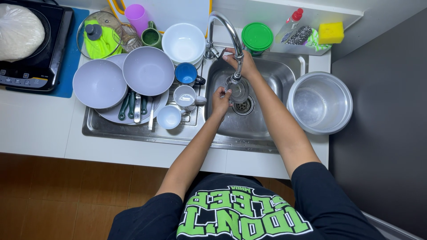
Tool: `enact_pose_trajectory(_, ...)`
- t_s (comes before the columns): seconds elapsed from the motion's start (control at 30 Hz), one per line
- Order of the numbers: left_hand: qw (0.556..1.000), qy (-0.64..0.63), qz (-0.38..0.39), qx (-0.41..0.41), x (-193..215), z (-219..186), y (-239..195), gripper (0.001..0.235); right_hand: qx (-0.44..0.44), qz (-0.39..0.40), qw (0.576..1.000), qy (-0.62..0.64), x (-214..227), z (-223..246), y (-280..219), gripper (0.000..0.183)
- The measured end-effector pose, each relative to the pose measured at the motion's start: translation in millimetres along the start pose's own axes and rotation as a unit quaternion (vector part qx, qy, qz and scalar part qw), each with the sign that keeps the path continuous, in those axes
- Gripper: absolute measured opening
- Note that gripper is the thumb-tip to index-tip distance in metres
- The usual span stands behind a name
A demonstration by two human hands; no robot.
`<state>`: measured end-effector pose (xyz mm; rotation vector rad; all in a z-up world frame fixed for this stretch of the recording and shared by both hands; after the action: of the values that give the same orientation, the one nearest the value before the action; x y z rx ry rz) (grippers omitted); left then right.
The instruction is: The person washes a white bowl and a metal pot in a kitchen sink, rinsing them under running water. They then dry the metal pot with a green cloth and place it on the counter. Finally, the person opens a plastic bag of rice and uses a white mug to scoop rice into the metal pot.
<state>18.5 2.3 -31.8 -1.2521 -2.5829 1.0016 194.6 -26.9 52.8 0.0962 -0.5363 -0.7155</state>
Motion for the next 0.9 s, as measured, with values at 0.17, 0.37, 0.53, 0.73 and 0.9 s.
enact_pose_trajectory(0.17, 1.000, 0.010, -0.001, -0.005, 3.5, 1.6, -7.2, 0.017, -0.001, 0.010, 1.000, 0.014, -13.0, 8.4, 20.9, 0.035)
enact_pose_trajectory(0.37, 0.995, 0.063, -0.029, -0.073, 9.2, 7.9, -4.4, 0.018, -0.049, 0.044, 0.996, -0.061, -14.1, 13.8, 30.2, 0.045)
enact_pose_trajectory(0.53, 0.978, 0.126, -0.059, -0.153, 11.9, 2.0, -14.9, 0.021, -0.052, 0.034, 0.998, 0.010, -13.4, 5.4, 26.4, 0.048)
enact_pose_trajectory(0.73, 0.980, 0.161, -0.072, -0.093, 13.5, -10.3, -19.4, 0.021, -0.129, -0.060, 0.985, 0.096, -6.2, -17.7, -10.9, 0.044)
enact_pose_trajectory(0.9, 0.964, 0.202, -0.087, -0.152, 15.9, -24.3, -28.0, 0.018, -0.130, -0.127, 0.971, -0.152, -3.1, -13.1, -94.1, 0.017)
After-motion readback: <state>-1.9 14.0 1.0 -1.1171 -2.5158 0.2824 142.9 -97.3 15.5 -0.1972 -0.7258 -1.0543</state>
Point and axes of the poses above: each hand's wrist, its own y-axis towards the middle knuckle, its own x-axis out of the back of the hand, z = x × y, the point moved 1 cm from there along y, towards the middle knuckle, and after that the axes turned 13 degrees about x, right-handed, at the moved point
